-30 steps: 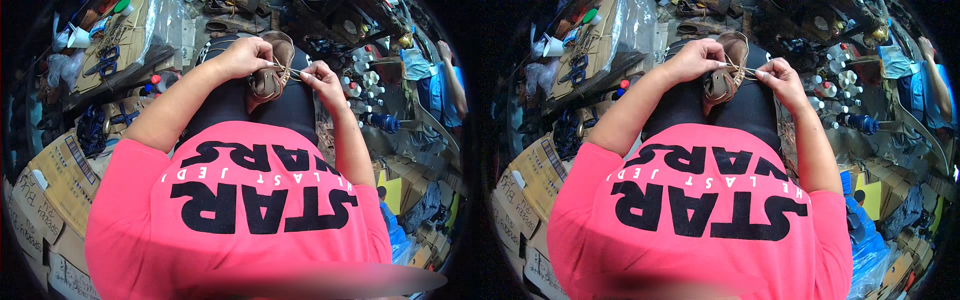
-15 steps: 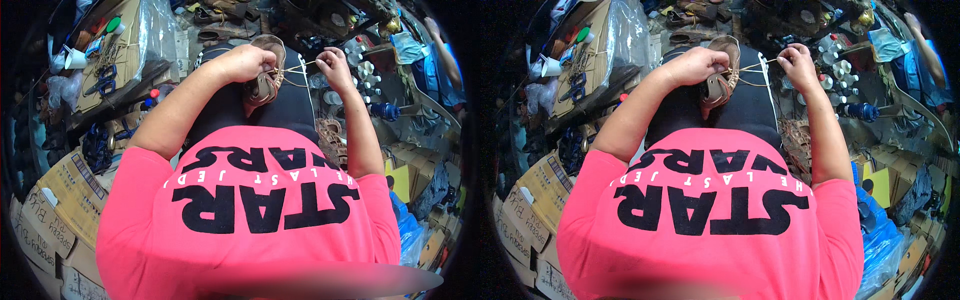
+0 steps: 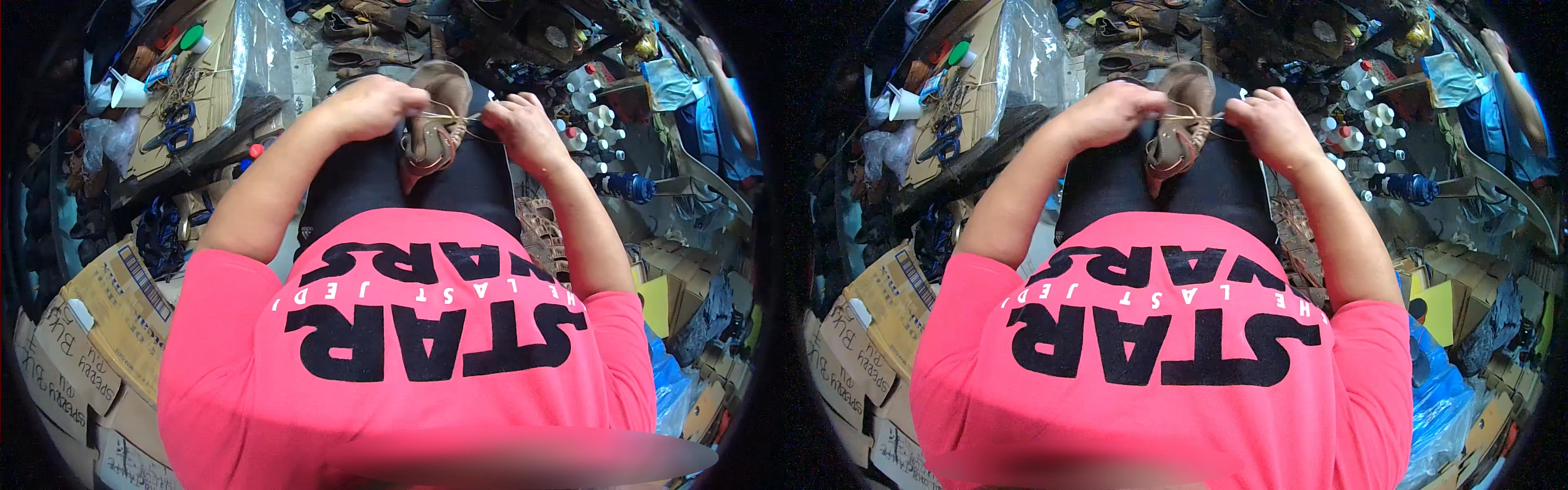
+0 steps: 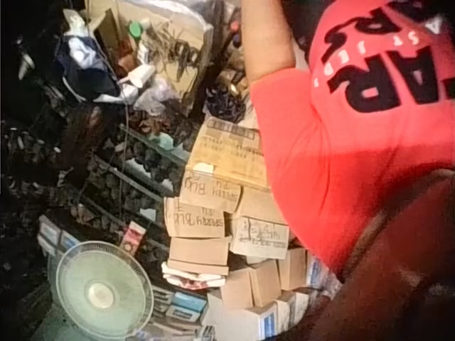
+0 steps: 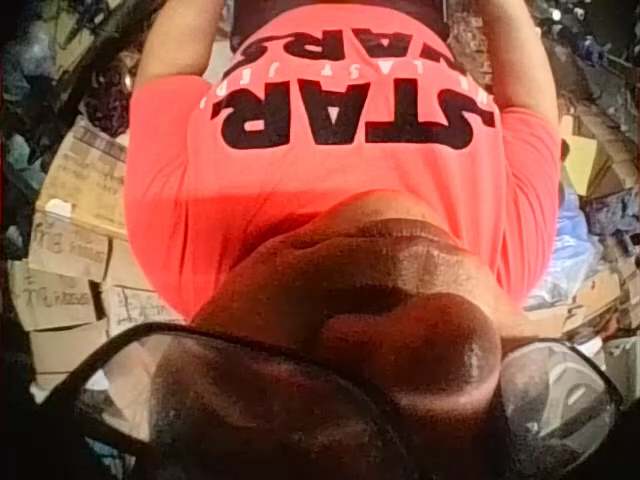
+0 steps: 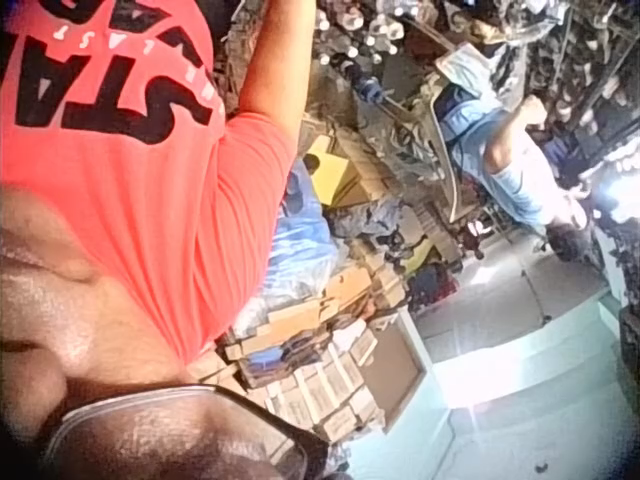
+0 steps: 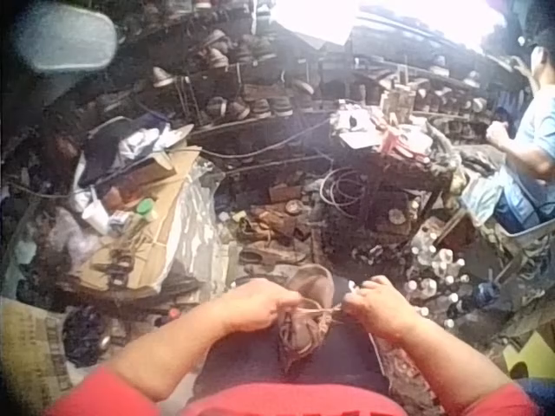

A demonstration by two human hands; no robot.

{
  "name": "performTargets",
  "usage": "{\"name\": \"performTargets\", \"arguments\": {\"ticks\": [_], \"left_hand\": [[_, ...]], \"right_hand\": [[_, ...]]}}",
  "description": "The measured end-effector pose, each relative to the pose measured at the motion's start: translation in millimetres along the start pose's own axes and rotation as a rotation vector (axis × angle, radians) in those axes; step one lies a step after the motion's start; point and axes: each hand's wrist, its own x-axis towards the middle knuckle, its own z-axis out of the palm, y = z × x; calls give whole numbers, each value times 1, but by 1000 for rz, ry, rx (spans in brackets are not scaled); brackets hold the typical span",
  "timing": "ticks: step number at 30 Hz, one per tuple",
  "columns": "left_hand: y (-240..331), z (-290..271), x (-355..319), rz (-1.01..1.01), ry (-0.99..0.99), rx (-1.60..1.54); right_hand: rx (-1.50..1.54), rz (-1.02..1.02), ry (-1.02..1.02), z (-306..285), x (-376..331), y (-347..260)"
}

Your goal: Stitching a leather shoe upper by hand using a needle and thread in a workshop.

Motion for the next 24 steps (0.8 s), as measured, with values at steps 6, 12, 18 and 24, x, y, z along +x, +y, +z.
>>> {"name": "performTargets", "arguments": {"ticks": [6,12,18,24], "left_hand": [[-35,-44,-81,-395,325,-418],[43,-46,-16,221,491,-1134],[66,-35,-38,-74,-119,-1041],[-13,-85,-117,-267,335,356]], "right_hand": [[809,643,103,1,-65,59],[2000,138,469,-7,9,16],[1893,-1,401,-16,15,-42],[608,499,-52,-20,-74,27]]}}
